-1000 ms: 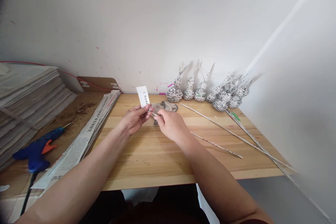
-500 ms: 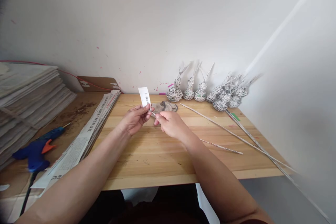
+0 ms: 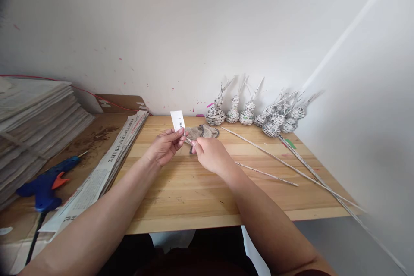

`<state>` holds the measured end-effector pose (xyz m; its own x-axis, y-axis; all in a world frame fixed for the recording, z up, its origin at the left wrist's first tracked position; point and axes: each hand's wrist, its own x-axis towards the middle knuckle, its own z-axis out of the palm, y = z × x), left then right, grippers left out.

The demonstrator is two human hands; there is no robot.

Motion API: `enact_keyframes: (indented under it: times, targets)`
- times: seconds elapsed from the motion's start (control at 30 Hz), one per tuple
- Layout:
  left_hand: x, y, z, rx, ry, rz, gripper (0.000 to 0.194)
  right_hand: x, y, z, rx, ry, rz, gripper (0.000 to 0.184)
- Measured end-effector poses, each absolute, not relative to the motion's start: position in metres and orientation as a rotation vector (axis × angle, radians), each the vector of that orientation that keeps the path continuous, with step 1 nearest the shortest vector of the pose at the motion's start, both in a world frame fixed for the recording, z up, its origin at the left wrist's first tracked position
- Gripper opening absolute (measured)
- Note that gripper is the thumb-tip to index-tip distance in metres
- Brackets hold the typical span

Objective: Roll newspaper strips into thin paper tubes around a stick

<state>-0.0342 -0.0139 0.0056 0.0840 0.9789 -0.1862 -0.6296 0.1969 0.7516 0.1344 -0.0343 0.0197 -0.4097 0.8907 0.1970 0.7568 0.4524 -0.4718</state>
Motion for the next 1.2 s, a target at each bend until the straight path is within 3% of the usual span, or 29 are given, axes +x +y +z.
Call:
enact_keyframes:
  times: [0.2, 0.47, 0.67, 0.83, 0.93, 1.1, 1.2]
  targets:
    - [-0.0344, -0.014, 0.0052, 0.535, 0.787, 1.307, 0.002, 0.132, -0.0358, 0.0205, -1.332, -2.225, 0.245, 0.023]
    - [-0.0325, -0.0149, 0.0063, 0.589, 0.789, 1.264, 0.003, 0.1359, -0.0309, 0.0175, -1.351, -2.19, 0.517, 0.029]
    - [-0.0315, -0.0147, 0.0063, 0.537, 0.799, 1.305, 0.005, 0.1333, -0.033, 0.0189, -1.271, -2.249, 0.149, 0.017]
    - [-0.0321, -0.0149, 0.0066, 0.548, 0.768, 1.308, 0.002, 0.131, -0.0346, 0.0222, -1.318, -2.328, -0.022, 0.026]
    - [-0.0322, -0.0153, 0.0073, 0.556, 0.767, 1.312, 0.001, 0.1314, -0.0356, 0.0237, -1.37, -2.311, 0.095, 0.029]
    - [-0.0309, -0.0164, 0.0073, 0.551, 0.745, 1.284, 0.001, 0.1352, -0.0357, 0.0265, -1.352, -2.209, 0.692, 0.035]
    - [-0.0302, -0.0162, 0.0074, 0.529, 0.757, 1.294, 0.001, 0.1356, -0.0355, 0.026, -1.343, -2.21, 0.659, 0.032]
